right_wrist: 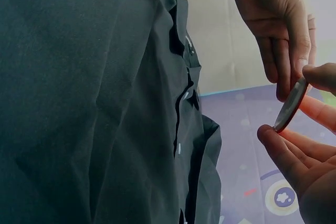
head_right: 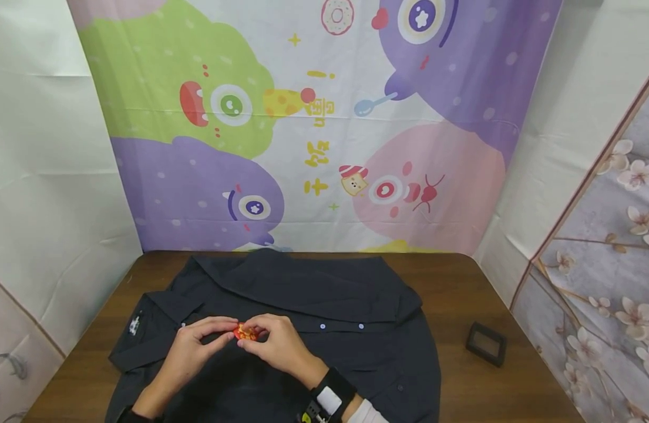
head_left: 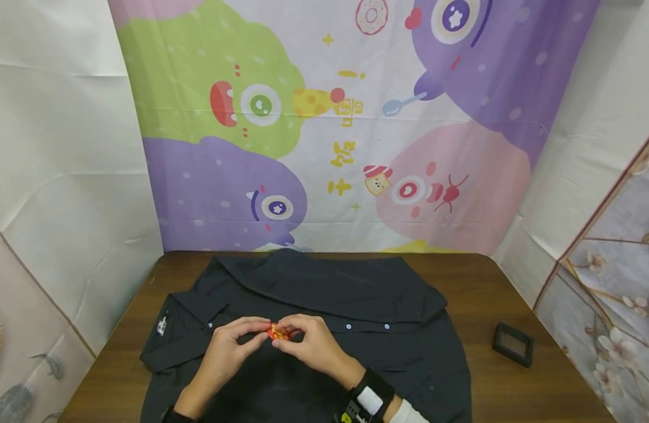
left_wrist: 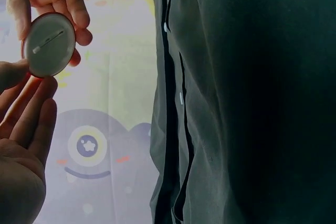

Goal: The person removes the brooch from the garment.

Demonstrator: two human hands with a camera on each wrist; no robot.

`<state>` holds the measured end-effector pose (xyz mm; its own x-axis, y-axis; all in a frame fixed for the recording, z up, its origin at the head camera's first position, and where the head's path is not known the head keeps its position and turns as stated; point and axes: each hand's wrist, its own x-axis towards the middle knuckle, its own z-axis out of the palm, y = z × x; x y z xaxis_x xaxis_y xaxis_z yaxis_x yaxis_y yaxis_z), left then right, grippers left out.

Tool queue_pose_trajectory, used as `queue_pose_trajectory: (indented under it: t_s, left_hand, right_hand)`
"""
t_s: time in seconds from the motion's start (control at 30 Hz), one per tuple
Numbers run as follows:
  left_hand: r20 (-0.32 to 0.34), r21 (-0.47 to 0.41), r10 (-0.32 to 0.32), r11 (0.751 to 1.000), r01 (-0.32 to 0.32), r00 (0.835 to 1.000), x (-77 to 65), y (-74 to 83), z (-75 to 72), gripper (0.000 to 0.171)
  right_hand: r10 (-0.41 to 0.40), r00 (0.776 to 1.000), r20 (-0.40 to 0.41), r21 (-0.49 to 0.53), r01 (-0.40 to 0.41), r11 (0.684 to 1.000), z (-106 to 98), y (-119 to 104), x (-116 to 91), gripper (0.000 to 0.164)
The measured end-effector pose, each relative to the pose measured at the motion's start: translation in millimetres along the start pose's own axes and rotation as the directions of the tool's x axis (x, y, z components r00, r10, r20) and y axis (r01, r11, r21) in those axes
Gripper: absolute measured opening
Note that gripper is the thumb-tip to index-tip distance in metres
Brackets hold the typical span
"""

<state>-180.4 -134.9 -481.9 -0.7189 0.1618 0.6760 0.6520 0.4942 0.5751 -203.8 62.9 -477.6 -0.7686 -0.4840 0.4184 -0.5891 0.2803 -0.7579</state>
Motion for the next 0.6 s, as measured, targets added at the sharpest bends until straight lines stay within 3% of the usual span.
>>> queue_pose_trajectory:
  t_s: [0.33, 0.6]
  left_hand:
    - [0.012, 0.006, 0.008, 1.000, -0.008, 1.000, 2.0, 0.8, 1.1, 0.024]
    - [0.019, 0.046, -0.020, 0.999, 0.019, 1.000, 0.9, 2.2, 1.4, 0.023]
  right_hand:
    - [0.008, 1.000, 0.028, -0.017, -0.007, 1.000, -4.0, -1.3, 1.0, 0.022]
    - [-0.016, 0.999, 0.027, -0.098, 0.019, 0.995, -6.4, -3.5, -0.9, 0.022]
